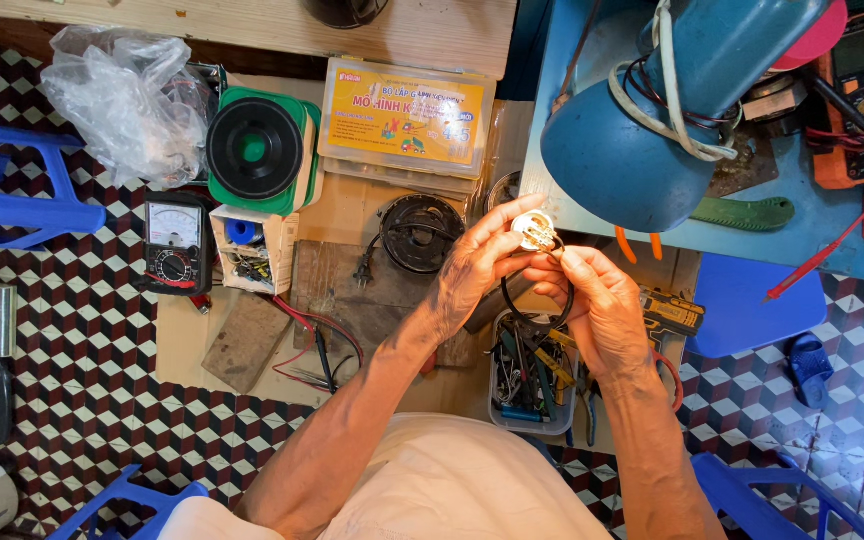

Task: The person strips the insulation from a wire using a utility knife, then inserts the exposed end into a white plastic connector. They subsequently attach the connector to a black circular component and secure it by hand.

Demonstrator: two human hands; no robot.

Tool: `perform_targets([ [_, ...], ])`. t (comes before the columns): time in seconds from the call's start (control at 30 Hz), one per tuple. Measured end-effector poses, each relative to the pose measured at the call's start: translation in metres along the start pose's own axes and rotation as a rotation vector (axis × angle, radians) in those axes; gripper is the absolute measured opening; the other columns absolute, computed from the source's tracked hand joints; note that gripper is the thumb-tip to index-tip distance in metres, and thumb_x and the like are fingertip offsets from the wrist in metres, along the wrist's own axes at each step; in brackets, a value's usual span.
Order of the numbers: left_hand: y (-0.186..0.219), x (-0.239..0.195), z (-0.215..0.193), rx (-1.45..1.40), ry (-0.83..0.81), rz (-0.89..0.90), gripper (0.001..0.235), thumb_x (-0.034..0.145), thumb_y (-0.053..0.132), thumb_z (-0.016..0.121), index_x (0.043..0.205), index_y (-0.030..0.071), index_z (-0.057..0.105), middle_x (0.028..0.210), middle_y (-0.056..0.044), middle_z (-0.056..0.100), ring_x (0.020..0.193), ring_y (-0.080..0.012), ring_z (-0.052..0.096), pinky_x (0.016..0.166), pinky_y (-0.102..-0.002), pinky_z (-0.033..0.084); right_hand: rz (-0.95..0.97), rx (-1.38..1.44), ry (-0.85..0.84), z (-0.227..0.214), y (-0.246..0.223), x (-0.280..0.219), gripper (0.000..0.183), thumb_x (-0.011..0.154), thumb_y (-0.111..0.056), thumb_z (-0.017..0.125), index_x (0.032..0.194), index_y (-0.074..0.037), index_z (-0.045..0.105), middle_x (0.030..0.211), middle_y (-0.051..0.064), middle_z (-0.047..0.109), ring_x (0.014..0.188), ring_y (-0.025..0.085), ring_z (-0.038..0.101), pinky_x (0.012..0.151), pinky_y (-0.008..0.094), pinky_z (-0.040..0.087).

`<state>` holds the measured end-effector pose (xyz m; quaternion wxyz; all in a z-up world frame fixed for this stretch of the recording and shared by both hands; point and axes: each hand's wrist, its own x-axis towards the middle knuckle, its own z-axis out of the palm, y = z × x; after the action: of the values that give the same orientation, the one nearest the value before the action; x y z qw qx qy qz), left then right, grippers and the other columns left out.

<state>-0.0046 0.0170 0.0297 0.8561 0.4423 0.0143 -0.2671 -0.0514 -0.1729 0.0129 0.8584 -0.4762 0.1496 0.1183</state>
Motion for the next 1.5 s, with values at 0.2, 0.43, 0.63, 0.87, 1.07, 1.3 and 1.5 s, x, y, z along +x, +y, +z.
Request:
perform_targets([
  [0.2,0.000,0.002,0.001,0.008,-0.008,0.000,0.047,0.106,0.020,0.048,0.152,0.008,0.048,0.132,-0.011,0.060,0.123,-0.0186,0.061,0.109,-0.035,0.051,-0.004,0.003,0.000,-0.001,-0.003,0.000,0.021,0.106,-0.010,0.056,0.117,0.006,0.065,0.110,0.019,0.073,0.099,0.025,0.073,0.089,0.033,0.061],
  [0.43,-0.001,0.003,0.001,-0.011,0.003,-0.001,0.047,0.106,0.019,0.048,0.152,0.007,0.048,0.131,-0.012,0.060,0.123,-0.0184,0.061,0.110,-0.035,0.051,-0.004,0.006,0.001,-0.003,-0.001,-0.002,0.022,0.106,-0.009,0.055,0.117,0.006,0.064,0.112,0.020,0.072,0.101,0.027,0.073,0.088,0.033,0.060],
  [0.63,-0.006,-0.010,-0.019,0.026,0.110,0.033,0.048,0.104,0.017,0.048,0.150,0.006,0.049,0.135,-0.011,0.060,0.120,-0.0198,0.063,0.108,-0.037,0.053,0.008,-0.014,0.021,-0.005,-0.003,-0.004,0.022,0.108,-0.013,0.056,0.118,0.005,0.064,0.107,0.019,0.072,0.092,0.024,0.072,0.082,0.033,0.059],
  [0.87,-0.021,-0.063,-0.089,-0.010,0.386,0.066,0.047,0.103,0.020,0.046,0.147,0.004,0.052,0.130,-0.014,0.063,0.116,-0.0235,0.065,0.106,-0.038,0.054,0.023,-0.066,0.030,0.003,-0.007,-0.023,0.025,0.108,-0.018,0.060,0.122,0.001,0.066,0.106,0.015,0.072,0.094,0.023,0.070,0.088,0.036,0.055],
  [1.07,-0.033,-0.109,-0.122,-0.069,0.527,0.095,0.052,0.100,0.022,0.049,0.149,0.005,0.047,0.125,-0.016,0.065,0.111,-0.0266,0.068,0.102,-0.038,0.055,0.054,-0.114,0.099,0.026,-0.001,-0.055,0.024,0.107,-0.016,0.058,0.127,-0.002,0.062,0.112,0.014,0.071,0.107,0.023,0.069,0.101,0.037,0.054],
  [1.3,-0.042,-0.126,-0.153,-0.205,0.625,0.102,0.052,0.098,0.020,0.056,0.146,0.000,0.050,0.119,-0.014,0.067,0.105,-0.0236,0.068,0.098,-0.038,0.057,0.117,-0.159,0.151,0.040,0.037,-0.082,0.029,0.104,-0.016,0.055,0.129,-0.002,0.059,0.116,0.016,0.071,0.104,0.020,0.068,0.095,0.037,0.055],
  [1.5,-0.073,-0.107,-0.187,-0.166,0.628,0.036,0.042,0.091,0.027,0.061,0.129,0.007,0.059,0.111,-0.005,0.069,0.096,-0.0134,0.066,0.081,-0.030,0.056,0.081,-0.246,0.178,0.037,0.058,-0.094,0.031,0.105,-0.018,0.054,0.130,0.000,0.059,0.117,0.016,0.072,0.092,0.016,0.066,0.076,0.027,0.051],
])
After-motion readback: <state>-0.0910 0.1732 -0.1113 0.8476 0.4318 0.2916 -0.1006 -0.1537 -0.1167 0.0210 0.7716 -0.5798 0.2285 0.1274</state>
